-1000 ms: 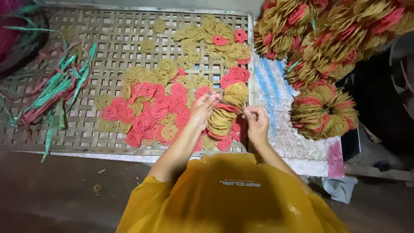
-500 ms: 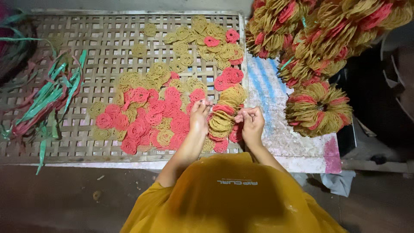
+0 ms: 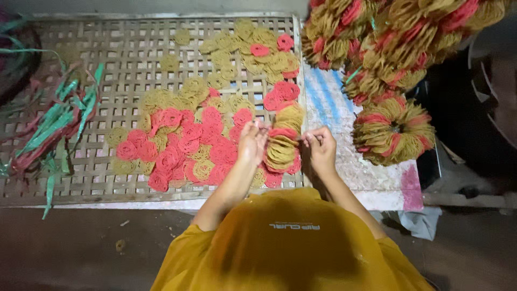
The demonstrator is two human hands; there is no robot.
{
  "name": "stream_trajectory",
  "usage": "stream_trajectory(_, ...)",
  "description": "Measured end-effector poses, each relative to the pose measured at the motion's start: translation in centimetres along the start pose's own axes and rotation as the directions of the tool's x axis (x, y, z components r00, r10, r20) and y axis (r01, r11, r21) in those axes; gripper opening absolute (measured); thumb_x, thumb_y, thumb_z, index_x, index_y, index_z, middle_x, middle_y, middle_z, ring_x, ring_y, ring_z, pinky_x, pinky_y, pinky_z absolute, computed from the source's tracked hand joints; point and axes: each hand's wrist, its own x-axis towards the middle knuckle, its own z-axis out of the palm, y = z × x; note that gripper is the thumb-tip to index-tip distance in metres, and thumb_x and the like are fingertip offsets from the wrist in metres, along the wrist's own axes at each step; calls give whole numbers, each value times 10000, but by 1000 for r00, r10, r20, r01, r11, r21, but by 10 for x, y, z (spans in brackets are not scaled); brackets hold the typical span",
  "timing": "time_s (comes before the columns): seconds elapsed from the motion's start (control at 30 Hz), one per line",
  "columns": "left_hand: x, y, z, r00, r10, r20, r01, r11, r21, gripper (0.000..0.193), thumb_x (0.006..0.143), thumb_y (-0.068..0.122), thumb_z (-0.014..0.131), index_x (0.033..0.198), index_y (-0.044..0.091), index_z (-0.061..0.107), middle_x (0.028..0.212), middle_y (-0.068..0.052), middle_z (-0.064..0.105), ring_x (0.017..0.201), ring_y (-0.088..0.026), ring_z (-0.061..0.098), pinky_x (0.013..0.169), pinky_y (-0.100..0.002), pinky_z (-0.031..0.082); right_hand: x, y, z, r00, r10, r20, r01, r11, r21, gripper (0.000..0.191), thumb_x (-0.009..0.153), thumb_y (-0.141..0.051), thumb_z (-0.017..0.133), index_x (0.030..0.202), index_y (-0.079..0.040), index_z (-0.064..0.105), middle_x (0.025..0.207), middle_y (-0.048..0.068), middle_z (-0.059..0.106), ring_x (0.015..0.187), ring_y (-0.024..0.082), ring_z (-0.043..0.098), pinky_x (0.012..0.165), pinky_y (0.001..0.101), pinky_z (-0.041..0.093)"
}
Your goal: The person repeatedly picks up small circular woven items from a plastic tray and ties them together using thin strips of material. They form a larger bundle and place it on the table. The person then gathers more circular items and continues tying them into a bundle.
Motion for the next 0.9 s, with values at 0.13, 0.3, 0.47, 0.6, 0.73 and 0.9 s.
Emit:
stream_trajectory(0.13, 0, 21, 15, 926, 121, 358, -303, 803, 513, 96, 1037, 122, 556, 1099, 58, 592, 965, -93, 657, 916, -187, 660, 853, -361, 541, 20, -43, -10, 957, -152, 248, 184, 976, -112, 45, 1004, -12, 589, 971, -36, 570, 1035, 98, 699, 890, 136, 607, 817, 292, 498)
stream_trajectory(0.3, -5, 51, 50, 644, -31, 765, -681, 432, 591, 92, 1008, 50, 610, 1044, 0, 679, 988, -52, 652, 922, -154, 630, 854, -320, 531, 59, -81, 4, 860, -263, 437, 412, 863, -292, 44, 922, -32, 642, 932, -17, 602, 1086, 113, 635, 1035, 220, 607, 925, 351, 487)
stream_trajectory(0.47, -5, 64, 62, 654, -233, 719, -518, 555, 651, 108, 978, 59, 665, 1035, 2, 737, 992, -30, 752, 935, -79, 675, 870, -256, 552, 71, -87, 13, 837, -225, 499, 357, 915, -186, 62, 941, -41, 674, 915, -17, 623, 1037, 100, 617, 1040, 236, 600, 972, 347, 468)
stream_trajectory(0.6, 0, 54, 57, 754, -233, 614, -407, 567, 716, 112, 960, 66, 709, 1026, 10, 779, 900, -37, 760, 792, -72, 664, 764, -253, 559, 64, -97, 11, 842, -235, 486, 408, 866, -288, 76, 981, -53, 652, 1046, -32, 684, 1099, 94, 640, 1099, 222, 622, 998, 350, 480)
stream_trajectory(0.73, 12, 51, 48, 770, -269, 578, -387, 524, 759, 128, 958, 58, 692, 1031, 14, 787, 872, -39, 770, 787, -76, 686, 747, -247, 562, 58, -120, 8, 751, -326, 575, 585, 732, -349, 256, 886, -66, 768, 1140, -76, 735, 1180, 124, 631, 1136, 268, 605, 989, 388, 492)
stream_trajectory(0.9, 22, 59, 58, 710, -368, 601, -373, 527, 764, 138, 932, 32, 695, 1036, 7, 782, 910, -24, 783, 822, -66, 706, 775, -227, 576, 65, -136, 7, 659, -339, 672, 717, 554, -424, 221, 800, -38, 836, 997, -113, 773, 1174, 76, 668, 1133, 291, 593, 969, 407, 494)
